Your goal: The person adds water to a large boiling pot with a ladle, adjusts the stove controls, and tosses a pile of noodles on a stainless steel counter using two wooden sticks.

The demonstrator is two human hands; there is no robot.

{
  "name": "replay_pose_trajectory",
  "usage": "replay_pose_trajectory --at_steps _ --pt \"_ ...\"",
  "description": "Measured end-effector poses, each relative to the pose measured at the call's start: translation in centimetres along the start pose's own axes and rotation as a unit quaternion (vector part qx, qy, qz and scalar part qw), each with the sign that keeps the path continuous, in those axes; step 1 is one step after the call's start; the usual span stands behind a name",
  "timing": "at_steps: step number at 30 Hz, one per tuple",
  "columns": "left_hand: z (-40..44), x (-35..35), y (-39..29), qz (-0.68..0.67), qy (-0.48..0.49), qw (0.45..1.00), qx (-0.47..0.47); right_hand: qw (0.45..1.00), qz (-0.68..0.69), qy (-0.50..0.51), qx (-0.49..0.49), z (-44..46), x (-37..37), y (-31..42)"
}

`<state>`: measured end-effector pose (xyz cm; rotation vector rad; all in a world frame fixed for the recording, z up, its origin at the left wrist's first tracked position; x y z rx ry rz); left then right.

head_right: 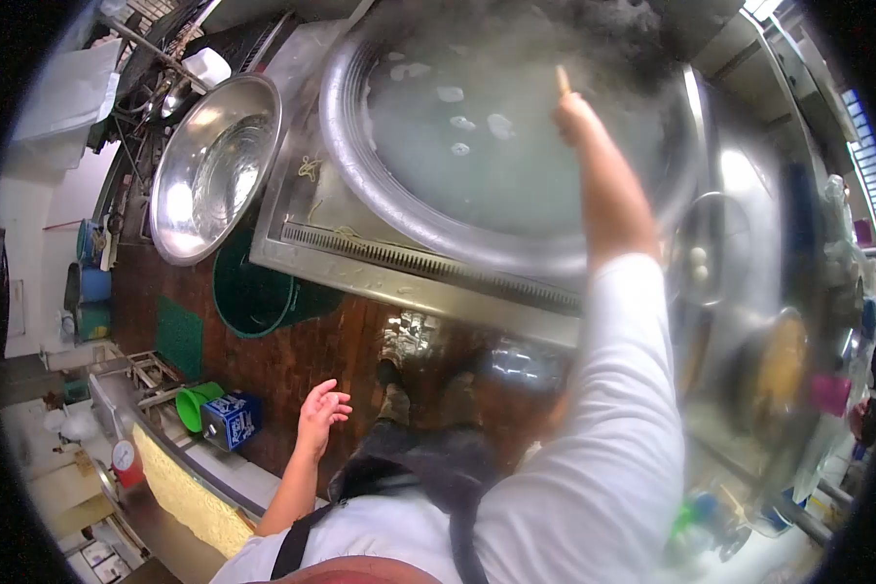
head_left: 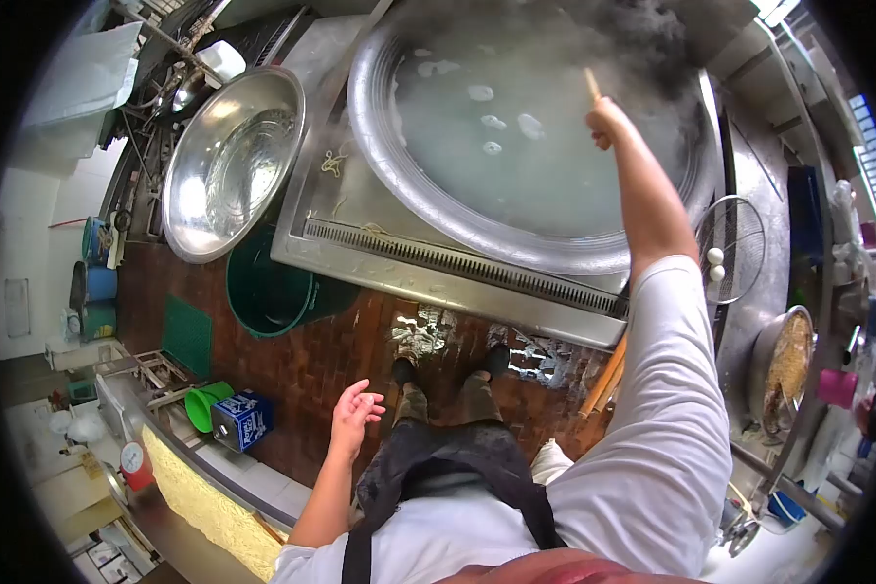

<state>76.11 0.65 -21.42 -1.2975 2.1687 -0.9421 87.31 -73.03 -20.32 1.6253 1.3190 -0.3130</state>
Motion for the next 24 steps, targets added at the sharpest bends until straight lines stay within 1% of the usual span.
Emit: replay_pose_trajectory --at_steps 1,3,5,6,7,8,9,10,11,13,14,17,18,22,24 --pt "0.2 -0.2 0.1 -0.003 0.006 1.0 0.0 0.999 -0.03 0.014 -0.017 -0.3 0.9 0.4" --pt "0.8 -0.5 0.0 -0.006 0.033 0.999 0.001 0.992 -0.058 0.109 -0.012 -0.1 4.7 -0.2" --pt "2.0 -0.5 -0.7 0.009 0.059 0.998 0.013 0.976 -0.103 0.155 -0.109 -1.5 8.4 -0.7" --pt "2.7 -0.7 -0.9 0.011 0.081 0.997 0.018 0.934 -0.124 0.201 -0.267 -0.4 10.9 -2.1" --pt "3.0 -0.9 -1.7 0.025 0.09 0.995 0.027 0.864 -0.144 0.241 -0.417 -0.1 12.5 -3.1" --pt "3.3 -0.9 -2.5 0.039 0.1 0.994 0.035 0.922 0.033 0.256 -0.287 -4.9 11.8 -1.8" --pt "3.6 -0.9 -3.1 0.052 0.111 0.992 0.042 0.932 0.21 0.259 -0.142 -10.7 11.7 -0.5" --pt "4.0 -1.3 -3.7 0.064 0.126 0.988 0.054 0.919 0.225 0.268 -0.18 -11.7 13.0 -0.2" --pt "4.1 -1.8 -4.4 0.063 0.135 0.987 0.061 0.922 0.265 0.271 -0.084 -16.1 12.4 1.2" --pt "4.2 -2.6 -5.7 0.059 0.156 0.983 0.078 0.921 0.28 0.265 -0.059 -20.8 13.4 2.4" --pt "4.4 -3.3 -6.0 0.065 0.163 0.981 0.084 0.902 0.334 0.27 -0.035 -22.9 14.2 2.7" --pt "4.7 -5.4 -7.3 0.083 0.192 0.968 0.137 0.891 0.366 0.266 -0.03 -30.1 15.3 3.4" --pt "4.1 -6.2 -8.4 0.095 0.19 0.967 0.14 0.875 0.389 0.28 -0.067 -31.5 16.0 3.1" --pt "4.1 -9.7 -10.4 0.084 0.2 0.962 0.164 0.891 0.376 0.248 -0.058 -41.2 15.9 3.2" --pt "3.9 -11.7 -10.9 0.086 0.198 0.961 0.172 0.929 0.282 0.221 -0.091 -45.0 16.1 2.5"
Point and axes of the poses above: each hand's wrist, its own z-axis towards the middle knuckle, its own x-axis out of the palm, y = z × x, the point moved 3 cm from there along z, towards the middle knuckle, and after that the axes turned 1 degree about x, right-handed, at the moved point
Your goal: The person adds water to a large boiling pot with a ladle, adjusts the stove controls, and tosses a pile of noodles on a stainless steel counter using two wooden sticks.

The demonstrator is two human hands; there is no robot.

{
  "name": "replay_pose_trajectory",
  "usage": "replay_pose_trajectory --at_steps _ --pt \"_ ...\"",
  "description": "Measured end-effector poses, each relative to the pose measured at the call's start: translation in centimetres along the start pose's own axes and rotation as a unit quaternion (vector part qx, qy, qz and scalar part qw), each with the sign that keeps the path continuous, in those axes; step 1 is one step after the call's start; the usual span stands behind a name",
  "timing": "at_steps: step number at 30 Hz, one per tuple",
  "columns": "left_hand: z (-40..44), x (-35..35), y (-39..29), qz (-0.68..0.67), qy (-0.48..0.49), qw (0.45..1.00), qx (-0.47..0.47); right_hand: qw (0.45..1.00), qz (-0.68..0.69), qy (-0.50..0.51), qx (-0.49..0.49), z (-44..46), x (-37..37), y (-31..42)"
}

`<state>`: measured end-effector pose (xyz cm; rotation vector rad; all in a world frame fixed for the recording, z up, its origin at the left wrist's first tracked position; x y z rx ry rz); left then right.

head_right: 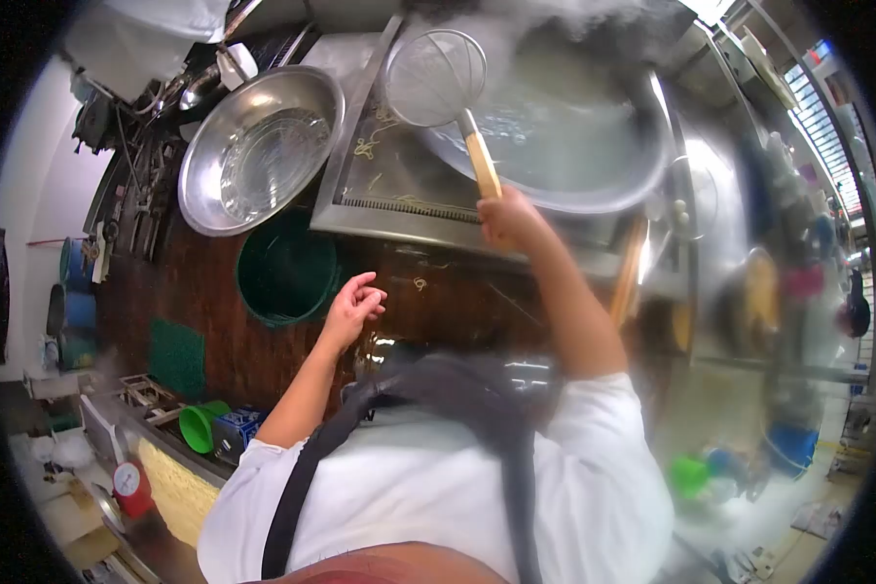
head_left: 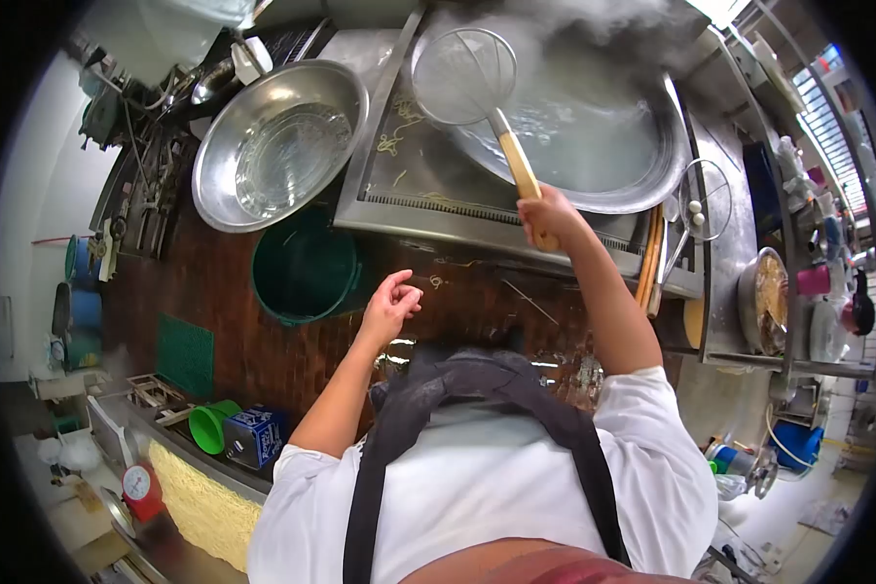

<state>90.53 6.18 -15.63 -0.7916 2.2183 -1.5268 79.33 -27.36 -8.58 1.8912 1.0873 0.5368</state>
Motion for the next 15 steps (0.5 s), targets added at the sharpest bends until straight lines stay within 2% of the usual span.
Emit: replay_pose_trajectory --at_steps 4,6,7,8,10,15 --pt "-0.8 -3.2 0.8 -0.017 -0.008 1.0 -0.003 0.987 -0.143 -0.069 -0.017 -7.7 3.9 -0.3" --pt "-0.8 -4.1 0.8 -0.016 -0.014 1.0 -0.008 0.924 -0.33 -0.136 -0.135 -8.9 5.1 -4.5" --pt "-0.6 -4.4 0.8 -0.015 -0.015 1.0 -0.011 0.876 -0.411 -0.175 -0.182 -8.4 5.5 -6.9" --pt "-0.2 -4.5 0.9 -0.016 -0.014 1.0 -0.008 0.909 -0.363 -0.174 -0.107 -7.0 5.1 -10.1" --pt "0.6 -4.1 -0.1 -0.008 -0.012 1.0 -0.005 0.839 -0.456 -0.216 -0.204 -6.3 6.1 -13.3" --pt "1.7 -1.6 -3.1 -0.015 -0.009 1.0 0.006 0.848 -0.479 -0.184 -0.133 -6.6 6.5 -13.5"
Point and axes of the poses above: each hand's wrist, its own z-axis towards the middle knuckle, its own x-axis out of the palm, y = z × x, the point moved 3 cm from there along z, towards the middle knuckle, and after that the axes turned 1 degree about x, right-handed, at the moved point
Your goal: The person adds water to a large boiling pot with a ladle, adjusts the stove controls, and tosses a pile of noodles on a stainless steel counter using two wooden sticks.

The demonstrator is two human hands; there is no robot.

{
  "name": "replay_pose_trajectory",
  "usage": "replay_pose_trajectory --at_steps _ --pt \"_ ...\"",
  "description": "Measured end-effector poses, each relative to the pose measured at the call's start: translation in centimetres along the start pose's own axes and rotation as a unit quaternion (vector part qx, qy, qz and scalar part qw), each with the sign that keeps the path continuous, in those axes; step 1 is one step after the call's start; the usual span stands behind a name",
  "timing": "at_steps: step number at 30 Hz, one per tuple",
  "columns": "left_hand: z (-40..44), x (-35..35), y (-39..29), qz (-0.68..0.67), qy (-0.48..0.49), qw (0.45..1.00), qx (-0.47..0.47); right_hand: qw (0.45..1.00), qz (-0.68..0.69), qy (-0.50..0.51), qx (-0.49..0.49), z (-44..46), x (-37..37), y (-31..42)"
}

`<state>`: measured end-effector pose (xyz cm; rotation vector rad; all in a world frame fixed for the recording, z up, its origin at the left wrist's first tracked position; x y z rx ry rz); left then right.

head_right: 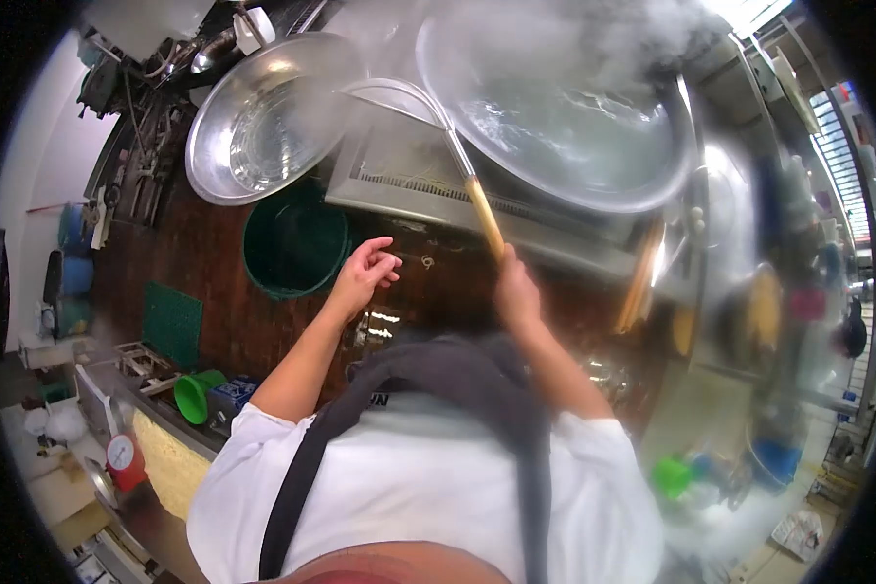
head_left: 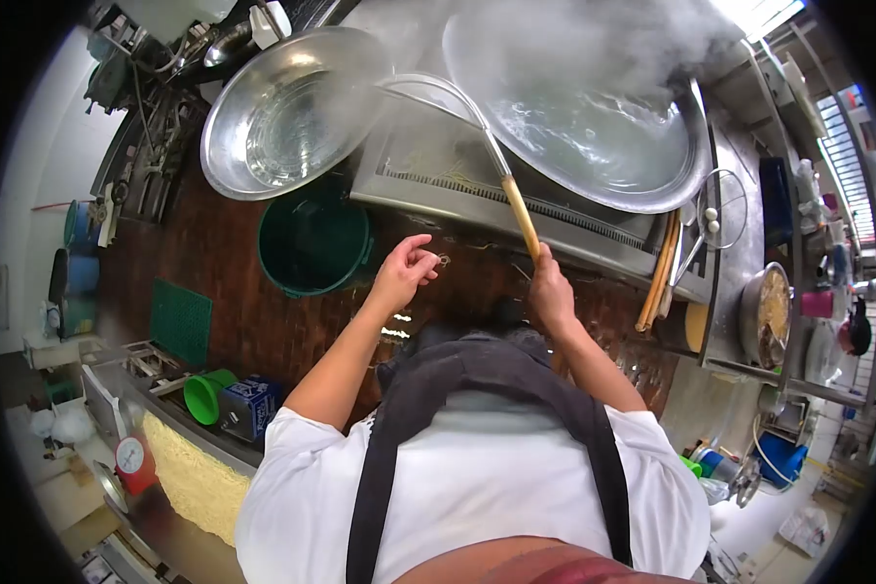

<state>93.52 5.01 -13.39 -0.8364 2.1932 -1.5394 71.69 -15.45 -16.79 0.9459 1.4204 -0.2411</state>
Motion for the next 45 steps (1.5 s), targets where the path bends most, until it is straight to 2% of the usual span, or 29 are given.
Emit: replay_pose_trajectory --at_steps 2,3,6,7,8,10,11,13,16,20,23,26,27,30,31,33,35,36,37,38,40,41,43,44,45 --pt "1.3 1.2 0.6 -0.004 -0.005 1.0 -0.003 0.999 0.017 0.029 0.015 1.2 2.2 -2.7" --pt "1.6 2.0 0.7 -0.01 -0.01 1.0 -0.006 1.0 -0.007 0.028 -0.001 2.0 1.7 -2.7" --pt "3.1 4.5 -0.4 -0.022 -0.025 0.999 -0.004 0.997 0.071 0.008 -0.027 3.8 -2.3 -3.7" --pt "3.0 5.2 -0.5 -0.025 -0.031 0.999 -0.009 0.992 0.102 -0.048 -0.054 4.1 -4.2 -4.1" --pt "3.6 5.8 -0.6 -0.024 -0.037 0.999 -0.012 0.991 0.12 -0.039 -0.047 5.0 -6.3 -4.9" --pt "4.6 7.1 -0.5 -0.028 -0.051 0.998 -0.022 0.98 0.162 -0.105 -0.058 8.3 -8.3 -9.0" --pt "5.0 7.6 -0.7 -0.025 -0.068 0.997 -0.023 0.976 0.199 -0.089 0.008 10.6 -9.5 -11.6" --pt "5.4 8.3 -1.8 -0.014 -0.085 0.996 -0.022 0.974 0.176 -0.13 0.062 15.6 -13.5 -16.0" --pt "5.7 9.0 -3.3 0.003 -0.126 0.992 -0.011 0.965 0.071 -0.249 0.029 24.7 -18.6 -24.8" --pt "5.1 9.5 -3.7 0.017 -0.176 0.984 -0.038 0.962 -0.01 -0.183 0.204 34.9 -24.1 -35.5" --pt "4.5 9.7 -2.2 0.027 -0.183 0.981 -0.059 0.95 -0.051 -0.165 0.262 39.2 -24.4 -40.1" --pt "4.4 10.0 -1.8 0.032 -0.18 0.981 -0.059 0.961 -0.009 -0.061 0.269 42.4 -19.7 -44.7" --pt "4.4 10.2 -1.8 0.031 -0.178 0.982 -0.057 0.963 -0.03 -0.036 0.265 41.3 -19.7 -41.6" --pt "4.4 10.2 -1.4 0.012 -0.176 0.983 -0.051 0.973 -0.072 0.041 0.214 40.9 -17.0 -39.7" --pt "4.3 10.2 -1.3 0.008 -0.173 0.984 -0.048 0.976 -0.152 0.095 0.12 40.7 -16.0 -39.1" --pt "4.2 10.3 -1.1 0.001 -0.164 0.986 -0.039 0.93 -0.304 0.197 -0.067 39.8 -14.4 -38.0" --pt "4.4 10.1 -1.0 -0.005 -0.154 0.988 -0.031 0.966 -0.1 0.192 0.14 35.2 -16.0 -31.6" --pt "4.3 10.0 -0.9 -0.009 -0.149 0.988 -0.029 0.953 0.008 0.185 0.239 32.9 -16.6 -29.0" --pt "4.3 9.9 -0.8 -0.013 -0.139 0.99 -0.026 0.958 -0.084 0.242 0.126 33.2 -15.0 -29.4" --pt "4.3 9.7 -0.8 -0.017 -0.129 0.991 -0.024 0.94 -0.174 0.294 0.011 33.9 -11.5 -31.3" --pt "4.2 9.1 -0.8 -0.017 -0.108 0.994 -0.016 0.916 -0.215 0.325 -0.096 32.5 -9.5 -30.6" --pt "4.1 8.8 -0.7 -0.014 -0.098 0.995 -0.01 0.931 -0.17 0.311 -0.089 31.2 -8.7 -30.2" --pt "3.5 8.5 -0.9 -0.036 -0.085 0.996 -0.01 0.955 -0.015 0.297 0.024 27.4 -8.7 -26.8" --pt "3.3 8.2 -0.8 -0.029 -0.078 0.996 -0.007 0.943 0.097 0.289 0.13 24.9 -10.2 -23.5" --pt "3.2 7.8 -0.7 -0.022 -0.072 0.997 -0.005 0.91 0.206 0.275 0.233 22.4 -10.9 -21.0"
Point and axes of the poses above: each hand's wrist, its own z-axis towards the middle knuckle, its own x-axis out of the palm, y = z × x, the point moved 3 cm from there along z, towards the middle knuckle, and after that the axes turned 1 degree about x, right-handed, at the moved point
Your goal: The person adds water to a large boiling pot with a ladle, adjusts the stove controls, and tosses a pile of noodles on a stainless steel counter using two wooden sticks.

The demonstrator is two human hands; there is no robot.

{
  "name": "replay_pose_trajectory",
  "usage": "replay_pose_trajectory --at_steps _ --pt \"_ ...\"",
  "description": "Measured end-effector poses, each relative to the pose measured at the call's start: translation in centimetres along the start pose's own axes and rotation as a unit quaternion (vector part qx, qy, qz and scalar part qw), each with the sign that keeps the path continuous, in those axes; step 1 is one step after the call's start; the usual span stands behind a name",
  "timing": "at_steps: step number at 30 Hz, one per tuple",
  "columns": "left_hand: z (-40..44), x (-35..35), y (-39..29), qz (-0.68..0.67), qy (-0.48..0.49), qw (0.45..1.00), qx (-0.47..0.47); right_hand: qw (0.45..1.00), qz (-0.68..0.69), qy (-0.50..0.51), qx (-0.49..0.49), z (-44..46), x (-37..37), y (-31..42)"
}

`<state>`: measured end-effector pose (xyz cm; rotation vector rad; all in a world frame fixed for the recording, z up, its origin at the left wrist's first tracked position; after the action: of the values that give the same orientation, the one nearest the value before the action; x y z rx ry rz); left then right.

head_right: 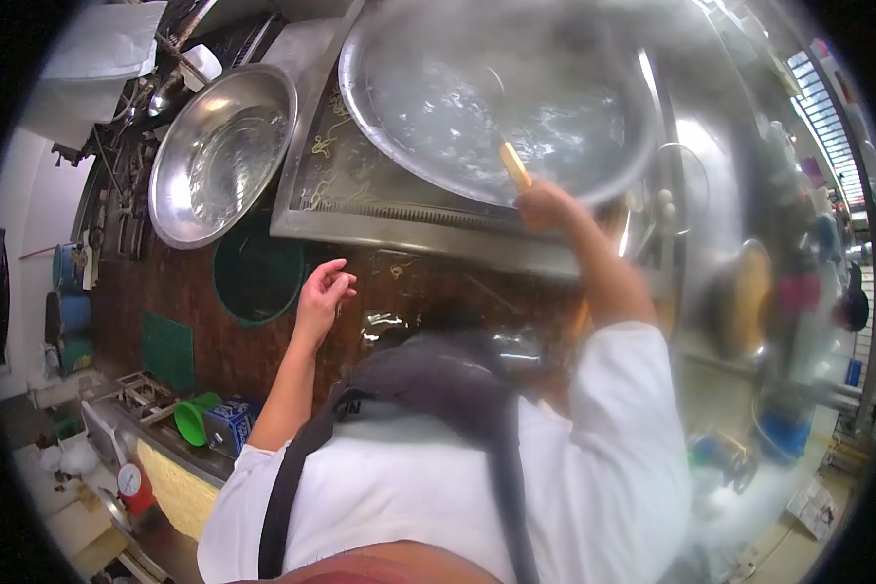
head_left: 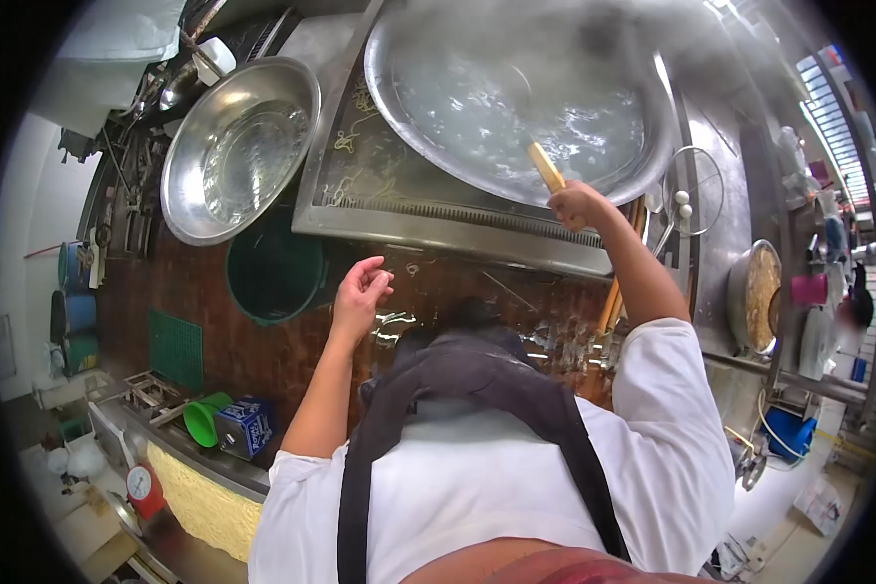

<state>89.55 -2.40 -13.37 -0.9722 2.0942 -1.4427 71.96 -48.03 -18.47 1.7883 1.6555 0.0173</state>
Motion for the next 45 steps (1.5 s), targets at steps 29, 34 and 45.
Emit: replay_pose_trajectory --at_steps 29,34,45 --pt "-5.0 -7.9 0.7 0.029 0.008 0.998 0.048 0.916 -0.173 -0.265 -0.245 -17.4 27.1 0.8" --pt "-3.7 -5.5 0.0 0.042 0.007 0.999 0.03 0.93 -0.163 -0.232 -0.233 -15.6 26.0 -0.2" --pt "0.3 0.4 -2.8 0.051 -0.02 0.998 0.027 0.894 -0.032 -0.404 -0.192 -8.3 2.0 -0.8"
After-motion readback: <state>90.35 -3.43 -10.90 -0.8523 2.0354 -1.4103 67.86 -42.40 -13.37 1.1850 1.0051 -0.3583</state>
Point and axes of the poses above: each hand's wrist, its own z-axis towards the middle knuckle, its own x-axis out of the palm, y = z × x, the point moved 3 cm from there along z, towards the middle knuckle, and after that the axes turned 1 degree about x, right-handed, at the moved point
